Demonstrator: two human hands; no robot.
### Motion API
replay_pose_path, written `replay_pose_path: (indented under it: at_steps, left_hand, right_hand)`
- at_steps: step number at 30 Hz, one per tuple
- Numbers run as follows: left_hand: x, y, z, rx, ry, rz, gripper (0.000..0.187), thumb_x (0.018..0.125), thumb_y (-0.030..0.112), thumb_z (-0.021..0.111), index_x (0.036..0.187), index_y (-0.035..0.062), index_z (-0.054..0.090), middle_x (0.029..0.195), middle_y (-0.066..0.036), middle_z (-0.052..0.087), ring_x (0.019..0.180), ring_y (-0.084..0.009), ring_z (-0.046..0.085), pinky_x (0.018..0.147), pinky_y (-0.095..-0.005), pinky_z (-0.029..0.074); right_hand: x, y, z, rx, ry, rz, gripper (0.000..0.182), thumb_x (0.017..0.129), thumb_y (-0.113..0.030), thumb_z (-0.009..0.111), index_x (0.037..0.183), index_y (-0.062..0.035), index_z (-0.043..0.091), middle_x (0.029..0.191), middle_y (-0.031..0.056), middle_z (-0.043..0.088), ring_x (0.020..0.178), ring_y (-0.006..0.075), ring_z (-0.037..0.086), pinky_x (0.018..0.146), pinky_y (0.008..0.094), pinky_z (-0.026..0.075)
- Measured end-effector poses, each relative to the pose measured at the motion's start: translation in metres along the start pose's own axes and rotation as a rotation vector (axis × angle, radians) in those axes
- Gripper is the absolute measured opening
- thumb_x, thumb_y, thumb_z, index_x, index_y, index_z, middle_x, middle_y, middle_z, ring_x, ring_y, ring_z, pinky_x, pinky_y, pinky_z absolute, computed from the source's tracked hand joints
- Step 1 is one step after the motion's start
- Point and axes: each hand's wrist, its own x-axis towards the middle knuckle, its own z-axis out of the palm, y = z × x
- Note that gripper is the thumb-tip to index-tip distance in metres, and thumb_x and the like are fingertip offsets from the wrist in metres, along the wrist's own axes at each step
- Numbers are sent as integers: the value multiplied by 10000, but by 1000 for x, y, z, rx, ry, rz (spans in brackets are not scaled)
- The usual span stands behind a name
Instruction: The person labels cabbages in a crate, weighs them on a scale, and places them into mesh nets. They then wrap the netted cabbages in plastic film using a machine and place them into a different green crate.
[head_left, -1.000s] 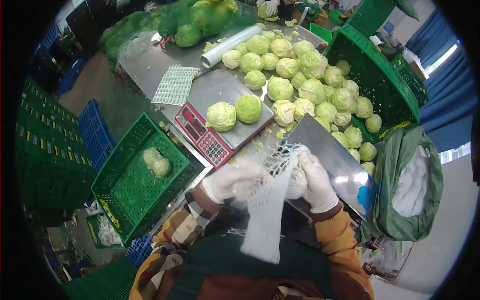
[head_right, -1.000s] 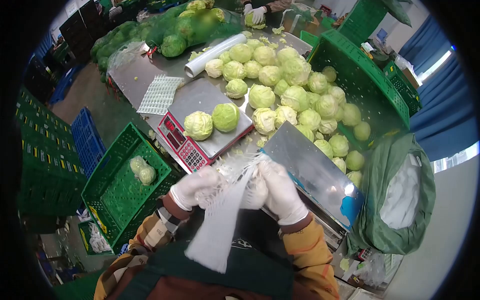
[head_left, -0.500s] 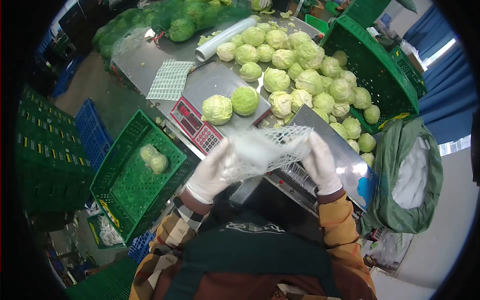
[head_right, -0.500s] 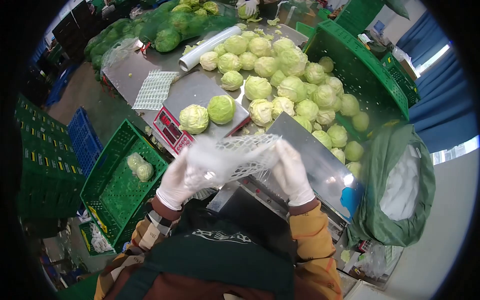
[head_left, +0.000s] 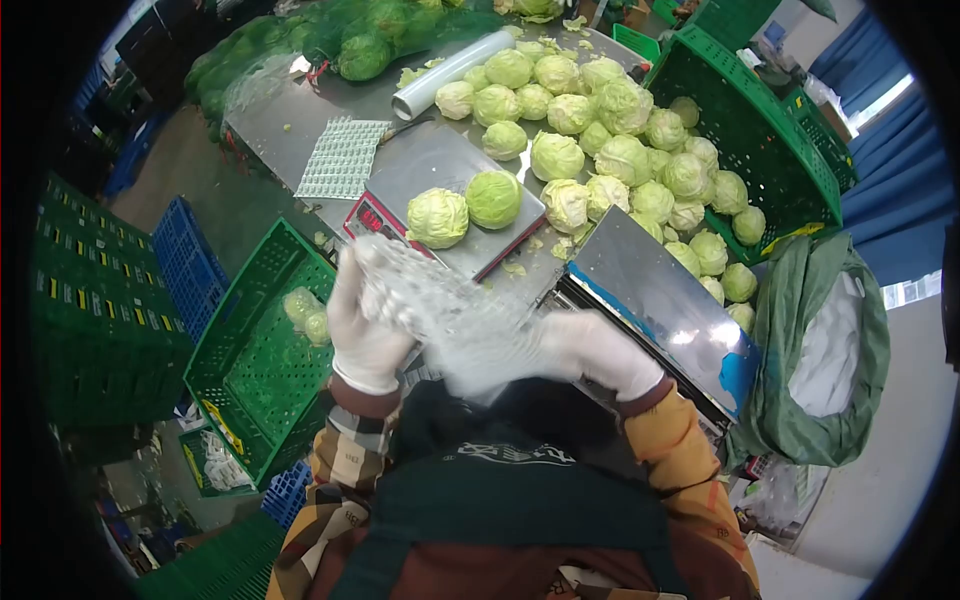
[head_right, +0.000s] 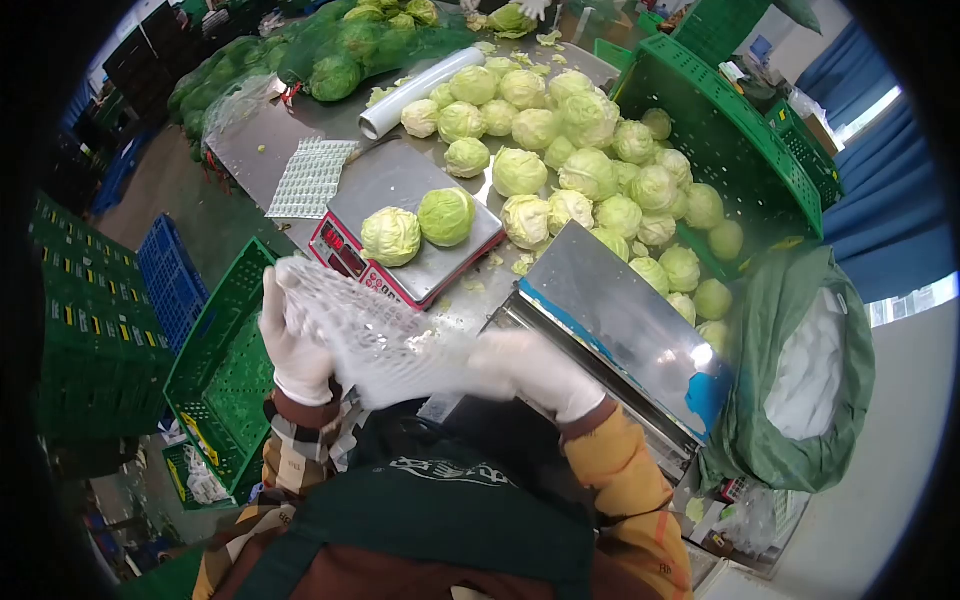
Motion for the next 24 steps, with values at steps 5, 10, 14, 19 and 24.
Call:
replay_pose_path:
  at_steps: [5, 10, 14, 19, 24]
  left_hand:
    - [-1, -20, -50, 121, -617, -387, 518, 959, 298, 559, 1272, -107, 478, 531, 33, 405, 483, -64, 404, 485, -216, 328]
    - [22, -49, -110, 890, 17, -377, 220, 876, 155, 677, 1040, 13, 643, 597, 77, 483, 453, -18, 373, 429, -200, 275]
    - [66, -57, -141, 572, 354, -107, 128, 920, 198, 641, 896, 72, 639, 665, 45, 556, 497, -39, 469, 440, -194, 337]
    - [96, -37, -113, 518, 135, 146, 323, 1010, 316, 471, 1074, 21, 585, 1095, -113, 603, 1020, -187, 593, 899, -345, 489]
    - [95, -9, -100, -60, -42, -246, 433, 1030, 373, 389, 1259, 21, 495, 1202, -144, 578, 1103, -243, 578, 974, -406, 480]
  right_hand:
    - [31, -19, -56, 574, 355, -428, 229, 969, -130, 530, 1124, 26, 590, 1049, 115, 653, 970, 210, 640, 860, 369, 530]
    - [60, -37, -68, 747, 505, -524, 216, 943, -112, 564, 1100, 33, 599, 1077, 105, 641, 977, 200, 627, 861, 354, 514]
    - [96, -36, -69, 86, 684, -564, 198, 891, -87, 624, 1048, 32, 651, 982, 56, 668, 873, 125, 617, 801, 265, 491]
    - [105, -63, -32, 27, 288, -234, 253, 892, -105, 625, 1096, 44, 626, 948, 34, 663, 869, 95, 618, 780, 231, 494]
    - [99, -60, -31, 450, -71, -187, 368, 905, -99, 611, 1225, 57, 514, 1057, 67, 636, 917, 118, 625, 836, 246, 503]
